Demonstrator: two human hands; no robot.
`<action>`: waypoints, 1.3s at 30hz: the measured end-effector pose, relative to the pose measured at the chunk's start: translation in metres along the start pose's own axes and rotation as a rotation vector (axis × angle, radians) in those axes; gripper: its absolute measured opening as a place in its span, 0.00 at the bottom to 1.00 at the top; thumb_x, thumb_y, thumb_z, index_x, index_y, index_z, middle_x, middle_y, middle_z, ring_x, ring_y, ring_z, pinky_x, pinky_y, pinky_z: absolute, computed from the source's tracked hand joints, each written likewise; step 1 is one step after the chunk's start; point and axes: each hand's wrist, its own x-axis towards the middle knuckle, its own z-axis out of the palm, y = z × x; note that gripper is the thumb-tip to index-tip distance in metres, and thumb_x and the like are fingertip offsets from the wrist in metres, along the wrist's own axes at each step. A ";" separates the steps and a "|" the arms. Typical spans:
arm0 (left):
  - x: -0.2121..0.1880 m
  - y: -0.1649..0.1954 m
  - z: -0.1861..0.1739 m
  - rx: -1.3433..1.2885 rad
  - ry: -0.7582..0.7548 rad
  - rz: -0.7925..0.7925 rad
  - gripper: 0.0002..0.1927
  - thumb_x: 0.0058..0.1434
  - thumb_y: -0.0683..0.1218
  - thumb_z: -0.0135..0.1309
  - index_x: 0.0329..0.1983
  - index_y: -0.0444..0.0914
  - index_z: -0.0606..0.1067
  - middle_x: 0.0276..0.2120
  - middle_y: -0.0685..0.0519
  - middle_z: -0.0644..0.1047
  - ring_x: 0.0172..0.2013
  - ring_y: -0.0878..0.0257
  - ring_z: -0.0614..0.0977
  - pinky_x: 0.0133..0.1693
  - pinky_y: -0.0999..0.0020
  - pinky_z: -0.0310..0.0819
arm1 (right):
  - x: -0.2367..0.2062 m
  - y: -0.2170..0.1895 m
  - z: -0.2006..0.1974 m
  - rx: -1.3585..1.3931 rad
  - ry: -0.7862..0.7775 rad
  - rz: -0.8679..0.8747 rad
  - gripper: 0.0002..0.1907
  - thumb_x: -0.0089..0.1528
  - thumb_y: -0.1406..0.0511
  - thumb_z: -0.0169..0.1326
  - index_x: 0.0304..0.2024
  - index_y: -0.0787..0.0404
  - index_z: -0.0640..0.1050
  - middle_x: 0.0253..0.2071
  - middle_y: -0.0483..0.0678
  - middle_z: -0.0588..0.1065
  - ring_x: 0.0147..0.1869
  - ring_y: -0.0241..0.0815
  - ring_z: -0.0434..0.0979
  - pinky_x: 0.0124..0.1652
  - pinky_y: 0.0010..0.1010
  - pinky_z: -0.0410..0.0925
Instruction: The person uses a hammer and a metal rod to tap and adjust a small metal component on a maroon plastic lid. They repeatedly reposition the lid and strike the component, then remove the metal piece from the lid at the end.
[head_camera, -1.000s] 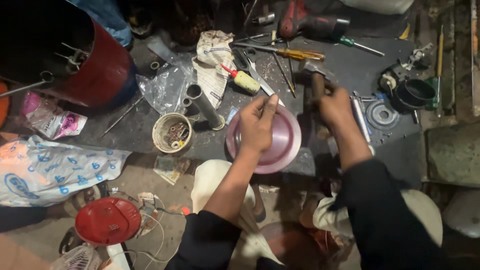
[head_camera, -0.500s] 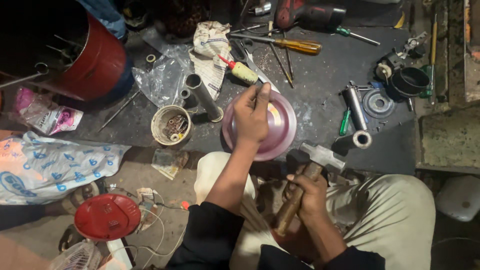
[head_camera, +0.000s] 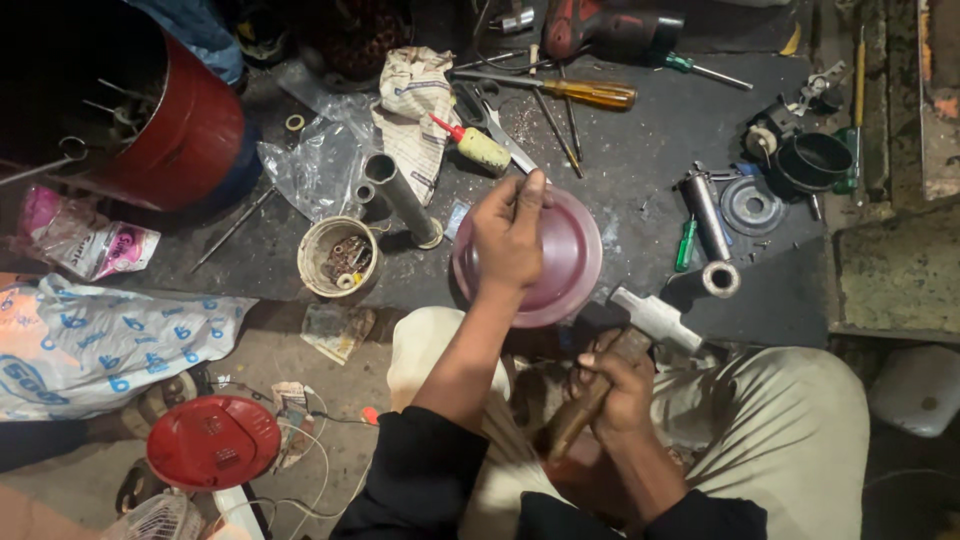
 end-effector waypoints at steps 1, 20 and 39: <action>0.000 0.000 0.001 0.020 0.011 -0.012 0.18 0.74 0.51 0.54 0.31 0.35 0.75 0.23 0.64 0.68 0.23 0.77 0.62 0.25 0.77 0.51 | 0.001 0.001 -0.001 -0.007 -0.019 0.050 0.09 0.52 0.73 0.54 0.33 0.60 0.69 0.19 0.49 0.66 0.17 0.46 0.67 0.18 0.39 0.64; 0.003 -0.005 0.004 0.127 0.029 0.045 0.20 0.73 0.53 0.53 0.30 0.34 0.75 0.26 0.59 0.74 0.30 0.72 0.71 0.34 0.74 0.65 | 0.005 0.020 -0.014 0.165 -0.015 0.032 0.06 0.52 0.70 0.53 0.31 0.58 0.69 0.23 0.46 0.66 0.22 0.42 0.67 0.23 0.35 0.64; 0.008 -0.004 0.002 0.056 0.063 0.024 0.19 0.73 0.52 0.52 0.30 0.35 0.74 0.25 0.62 0.71 0.28 0.75 0.67 0.31 0.76 0.59 | 0.005 0.018 -0.014 0.190 0.052 0.123 0.06 0.53 0.69 0.51 0.30 0.56 0.67 0.21 0.45 0.63 0.20 0.42 0.65 0.22 0.37 0.63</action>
